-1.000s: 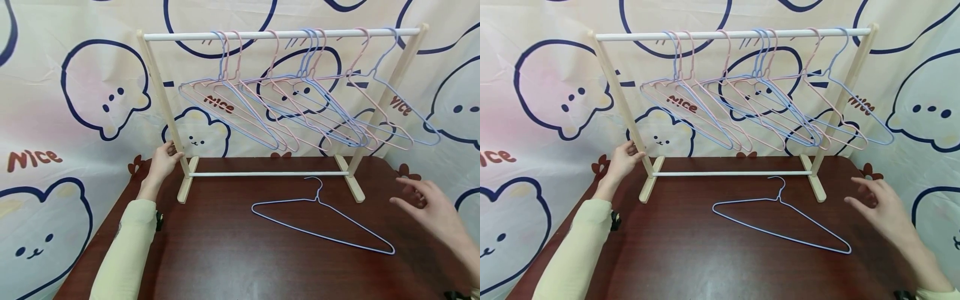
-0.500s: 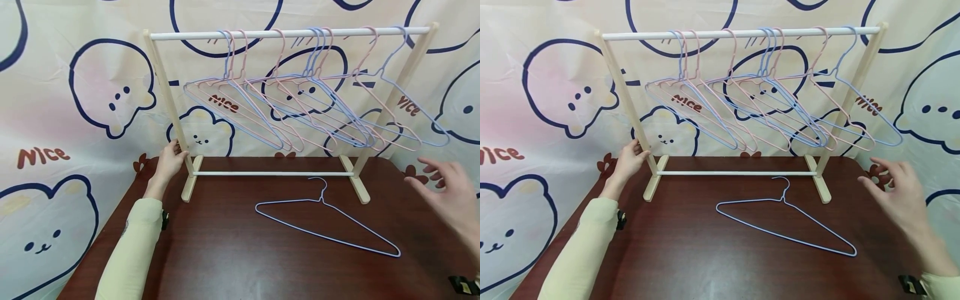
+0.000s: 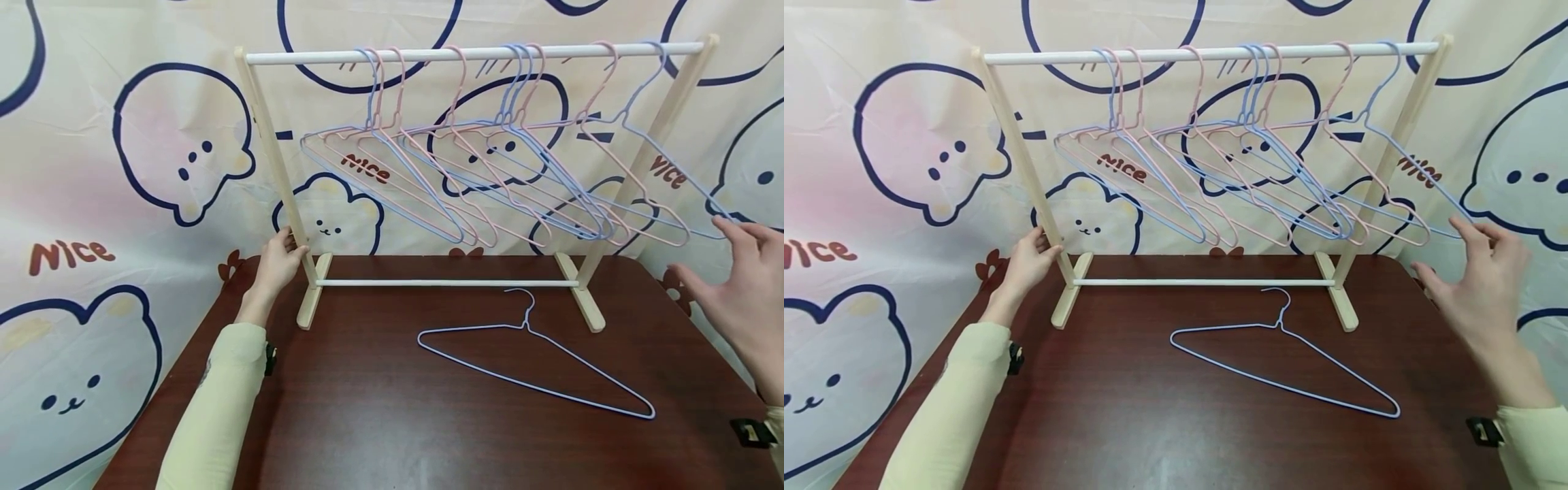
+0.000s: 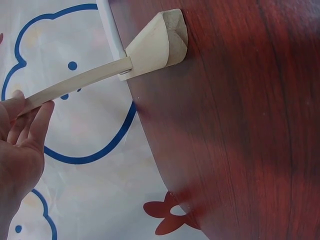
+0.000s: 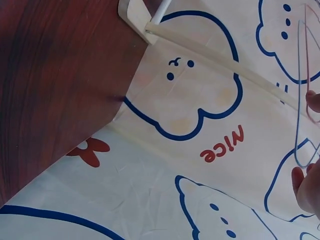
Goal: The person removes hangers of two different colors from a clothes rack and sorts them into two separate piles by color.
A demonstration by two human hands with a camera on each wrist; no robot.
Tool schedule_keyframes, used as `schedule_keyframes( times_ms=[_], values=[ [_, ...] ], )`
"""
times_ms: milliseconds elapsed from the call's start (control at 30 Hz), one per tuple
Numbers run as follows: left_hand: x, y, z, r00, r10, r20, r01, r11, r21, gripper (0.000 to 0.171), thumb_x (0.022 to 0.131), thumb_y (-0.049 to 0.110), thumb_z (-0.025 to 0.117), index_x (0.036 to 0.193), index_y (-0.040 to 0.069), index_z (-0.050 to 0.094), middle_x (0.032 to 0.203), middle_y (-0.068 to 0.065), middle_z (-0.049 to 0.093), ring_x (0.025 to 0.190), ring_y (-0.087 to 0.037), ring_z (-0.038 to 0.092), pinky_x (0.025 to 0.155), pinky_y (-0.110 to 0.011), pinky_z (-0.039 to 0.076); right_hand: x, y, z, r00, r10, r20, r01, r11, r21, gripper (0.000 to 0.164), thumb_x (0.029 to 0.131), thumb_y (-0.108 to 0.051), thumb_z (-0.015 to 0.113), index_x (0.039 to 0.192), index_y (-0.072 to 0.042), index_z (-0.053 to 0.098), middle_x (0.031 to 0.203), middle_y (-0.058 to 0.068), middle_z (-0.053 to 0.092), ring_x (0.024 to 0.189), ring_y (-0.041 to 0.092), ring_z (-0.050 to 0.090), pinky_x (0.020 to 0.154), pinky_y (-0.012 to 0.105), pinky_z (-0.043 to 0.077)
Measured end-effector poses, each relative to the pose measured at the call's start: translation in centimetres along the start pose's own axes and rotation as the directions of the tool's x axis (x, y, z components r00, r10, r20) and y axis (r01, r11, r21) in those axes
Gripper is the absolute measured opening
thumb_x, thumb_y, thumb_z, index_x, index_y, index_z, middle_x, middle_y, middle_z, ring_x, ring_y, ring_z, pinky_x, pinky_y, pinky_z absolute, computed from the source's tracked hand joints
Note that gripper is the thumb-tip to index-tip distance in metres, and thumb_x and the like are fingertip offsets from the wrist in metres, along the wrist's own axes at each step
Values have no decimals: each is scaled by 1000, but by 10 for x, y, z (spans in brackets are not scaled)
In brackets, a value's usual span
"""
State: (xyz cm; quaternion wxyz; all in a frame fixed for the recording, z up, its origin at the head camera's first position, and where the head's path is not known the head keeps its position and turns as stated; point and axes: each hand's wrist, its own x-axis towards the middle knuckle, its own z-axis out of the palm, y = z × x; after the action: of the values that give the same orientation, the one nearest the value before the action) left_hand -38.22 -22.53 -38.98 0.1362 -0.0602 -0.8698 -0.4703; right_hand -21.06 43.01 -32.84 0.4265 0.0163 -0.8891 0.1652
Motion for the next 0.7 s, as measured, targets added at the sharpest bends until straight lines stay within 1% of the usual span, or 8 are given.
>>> schedule_keyframes(
  times_ms=[167, 267, 367, 433, 500, 567, 600, 700],
  values=[
    [0, 2, -1, 1000, 11, 20, -11, 1000, 0, 57, 101, 6, 56, 153, 0, 32, 143, -31, 49, 131, -42, 53, 105, -52, 49, 12, 12, 10, 998, -64, -6, 64, 997, 36, 119, 72, -94, 36, 152, -6, 36, 146, 33, 30, 136, 49, 26, 115, 59, 23],
    [0, 4, -2, 999, 17, 28, -17, 1000, 1, 56, 101, 6, 54, 152, 0, 33, 143, -31, 49, 131, -43, 52, 105, -54, 49, 20, 16, 14, 996, -89, -26, 90, 995, 30, 114, 76, -91, 36, 152, -7, 35, 145, 33, 29, 133, 52, 27, 113, 60, 24],
    [-1, 5, -3, 999, 15, 33, -15, 1000, 1, 55, 101, 6, 54, 152, 0, 33, 143, -31, 49, 132, -42, 52, 105, -54, 49, 26, 19, 16, 997, -73, -30, 73, 997, -1, 106, 81, -86, 36, 154, -10, 32, 149, 29, 25, 133, 52, 25, 110, 62, 25],
    [-2, 5, -3, 999, 12, 34, -12, 1000, 0, 55, 101, 6, 54, 152, 0, 33, 143, -31, 49, 132, -42, 52, 105, -53, 49, 29, 19, 16, 999, -41, -17, 40, 999, -15, 90, 89, -69, 50, 155, -12, 29, 153, 24, 21, 135, 49, 23, 110, 62, 25],
    [-2, 5, -3, 999, 11, 34, -11, 1000, 1, 55, 101, 5, 54, 152, 0, 34, 143, -31, 50, 131, -43, 52, 105, -53, 49, 31, 19, 16, 1000, -24, 0, 24, 999, -20, 81, 93, -47, 63, 156, -12, 26, 155, 23, 20, 139, 46, 21, 112, 62, 22],
    [-3, 5, -3, 999, 13, 34, -13, 1000, 3, 55, 101, 5, 54, 151, 0, 34, 142, -31, 50, 131, -43, 53, 105, -54, 49, 33, 19, 17, 999, -38, 7, 38, 999, -22, 80, 92, -31, 67, 157, -12, 25, 154, 25, 23, 140, 47, 20, 113, 62, 21],
    [-3, 6, -3, 999, 14, 33, -14, 1000, 4, 55, 101, 5, 54, 151, 0, 34, 142, -31, 50, 131, -43, 53, 104, -54, 49, 34, 18, 18, 999, -35, 10, 35, 999, -22, 82, 89, -17, 71, 157, -12, 25, 154, 27, 25, 140, 47, 20, 114, 62, 20],
    [-4, 6, -3, 999, 17, 33, -18, 1000, 4, 54, 101, 5, 54, 151, 0, 35, 142, -31, 51, 130, -43, 53, 104, -54, 49, 36, 16, 20, 999, -53, 6, 53, 998, -28, 85, 86, -6, 72, 157, -12, 25, 144, 34, 35, 134, 52, 25, 111, 64, 20]
  ],
)
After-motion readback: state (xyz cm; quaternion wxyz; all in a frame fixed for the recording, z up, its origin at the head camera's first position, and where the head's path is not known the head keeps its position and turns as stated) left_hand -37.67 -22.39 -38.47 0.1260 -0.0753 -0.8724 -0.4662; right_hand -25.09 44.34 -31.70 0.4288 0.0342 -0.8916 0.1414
